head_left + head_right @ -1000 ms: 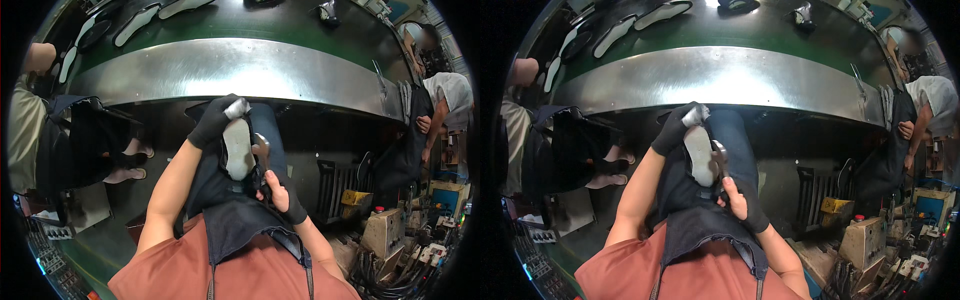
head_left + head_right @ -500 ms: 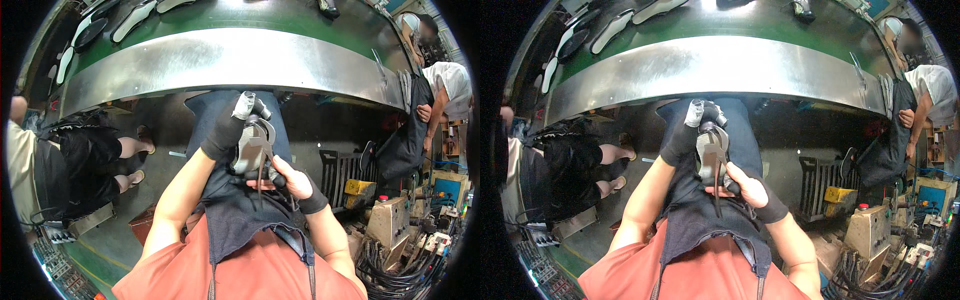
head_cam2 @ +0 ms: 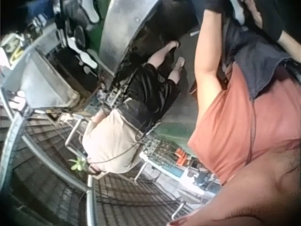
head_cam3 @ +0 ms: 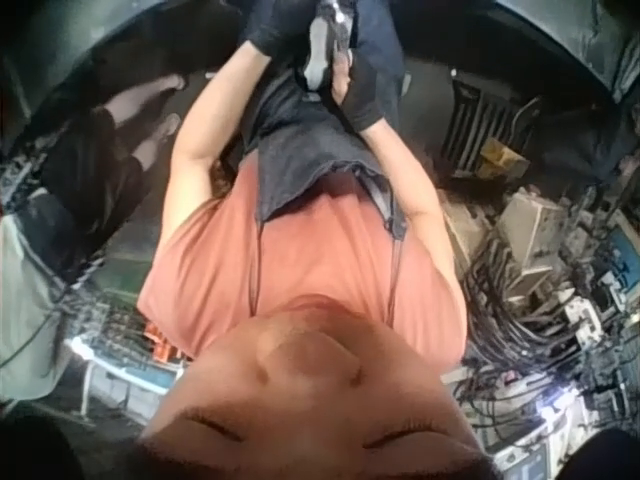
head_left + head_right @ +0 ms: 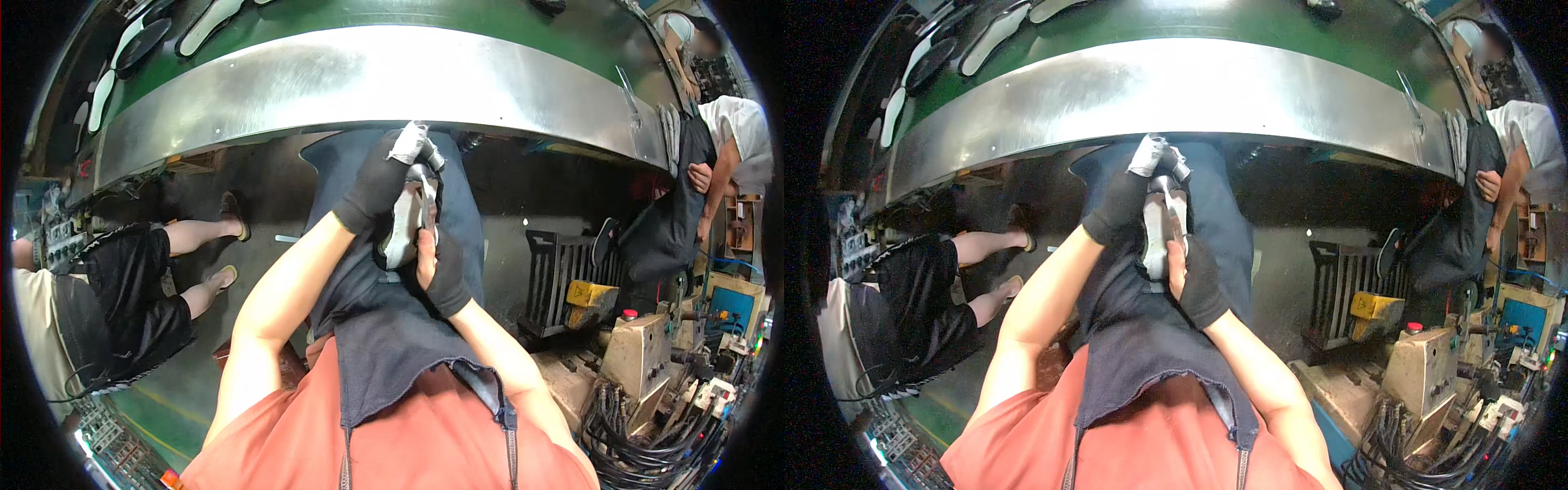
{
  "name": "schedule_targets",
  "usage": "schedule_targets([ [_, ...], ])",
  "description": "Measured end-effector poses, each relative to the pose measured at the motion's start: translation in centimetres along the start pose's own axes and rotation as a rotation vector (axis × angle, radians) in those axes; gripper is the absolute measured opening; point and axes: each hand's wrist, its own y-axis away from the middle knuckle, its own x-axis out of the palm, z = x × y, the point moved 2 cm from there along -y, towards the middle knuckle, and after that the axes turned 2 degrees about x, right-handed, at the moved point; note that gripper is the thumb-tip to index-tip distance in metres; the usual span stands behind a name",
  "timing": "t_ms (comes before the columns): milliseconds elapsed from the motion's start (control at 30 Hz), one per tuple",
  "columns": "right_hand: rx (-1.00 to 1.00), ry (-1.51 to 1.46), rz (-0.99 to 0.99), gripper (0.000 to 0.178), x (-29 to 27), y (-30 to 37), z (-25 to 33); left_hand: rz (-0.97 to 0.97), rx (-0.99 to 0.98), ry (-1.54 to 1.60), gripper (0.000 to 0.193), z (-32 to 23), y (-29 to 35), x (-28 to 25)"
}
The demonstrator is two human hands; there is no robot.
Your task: The worker is using specialized pliers to pull and trim excess material from the soles of shoes on an assembly line.
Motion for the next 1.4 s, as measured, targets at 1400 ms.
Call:
schedule_targets([
  [1400,0.632,-0.367,0.295,0.054,-3.5,-3.7,-0.5,-0.215,-0.327,-0.213,0.063,5.5,8.3,-0.9],
])
